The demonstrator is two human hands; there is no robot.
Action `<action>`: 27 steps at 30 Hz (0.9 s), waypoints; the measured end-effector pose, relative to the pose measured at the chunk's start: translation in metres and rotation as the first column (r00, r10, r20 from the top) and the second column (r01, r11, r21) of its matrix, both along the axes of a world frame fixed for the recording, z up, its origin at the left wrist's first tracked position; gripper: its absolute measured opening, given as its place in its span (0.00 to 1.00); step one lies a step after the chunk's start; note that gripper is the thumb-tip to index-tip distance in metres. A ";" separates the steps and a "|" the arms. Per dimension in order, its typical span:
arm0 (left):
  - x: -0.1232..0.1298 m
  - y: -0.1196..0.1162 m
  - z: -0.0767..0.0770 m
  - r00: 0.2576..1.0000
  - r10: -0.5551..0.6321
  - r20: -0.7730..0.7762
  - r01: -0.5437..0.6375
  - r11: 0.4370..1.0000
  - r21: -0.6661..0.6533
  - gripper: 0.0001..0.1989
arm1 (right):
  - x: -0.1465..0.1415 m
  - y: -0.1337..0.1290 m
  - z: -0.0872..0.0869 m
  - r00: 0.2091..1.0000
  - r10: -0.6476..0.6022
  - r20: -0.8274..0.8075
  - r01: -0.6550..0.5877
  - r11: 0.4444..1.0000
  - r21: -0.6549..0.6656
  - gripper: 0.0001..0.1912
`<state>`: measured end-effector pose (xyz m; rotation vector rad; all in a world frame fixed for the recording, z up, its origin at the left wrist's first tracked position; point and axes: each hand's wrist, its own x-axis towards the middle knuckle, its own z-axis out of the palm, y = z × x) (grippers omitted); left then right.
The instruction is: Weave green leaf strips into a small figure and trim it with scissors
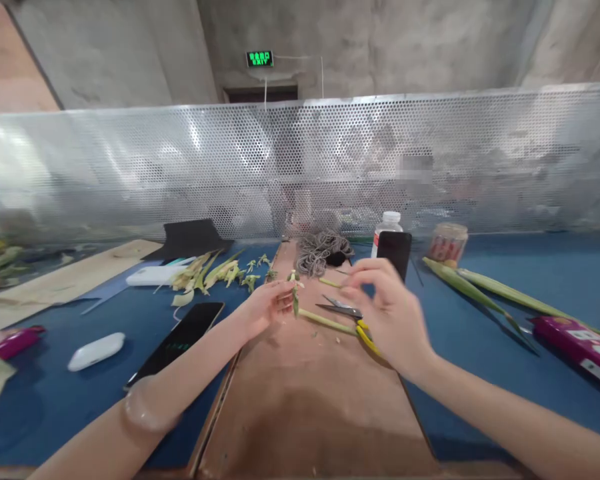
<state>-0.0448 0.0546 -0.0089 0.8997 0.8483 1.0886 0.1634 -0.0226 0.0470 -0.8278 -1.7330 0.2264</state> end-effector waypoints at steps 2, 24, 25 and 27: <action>0.000 -0.005 -0.003 1.000 0.001 0.000 -0.001 1.000 0.006 0.06 | -0.011 0.023 -0.017 0.989 0.138 -0.045 -0.145 0.944 -0.296 0.06; -0.001 -0.011 -0.006 0.996 -0.021 -0.081 0.023 1.000 0.019 0.08 | -0.024 0.018 -0.044 0.541 0.133 -0.830 -0.837 0.179 -0.517 0.06; -0.001 -0.011 -0.005 0.996 -0.021 -0.084 0.022 1.000 0.017 0.08 | -0.024 0.015 -0.042 0.569 0.153 -0.808 -0.818 0.208 -0.537 0.06; 0.000 -0.012 -0.005 0.997 -0.013 -0.082 0.015 1.000 0.018 0.08 | -0.019 0.009 -0.036 0.678 0.205 -0.706 -0.723 0.363 -0.588 0.07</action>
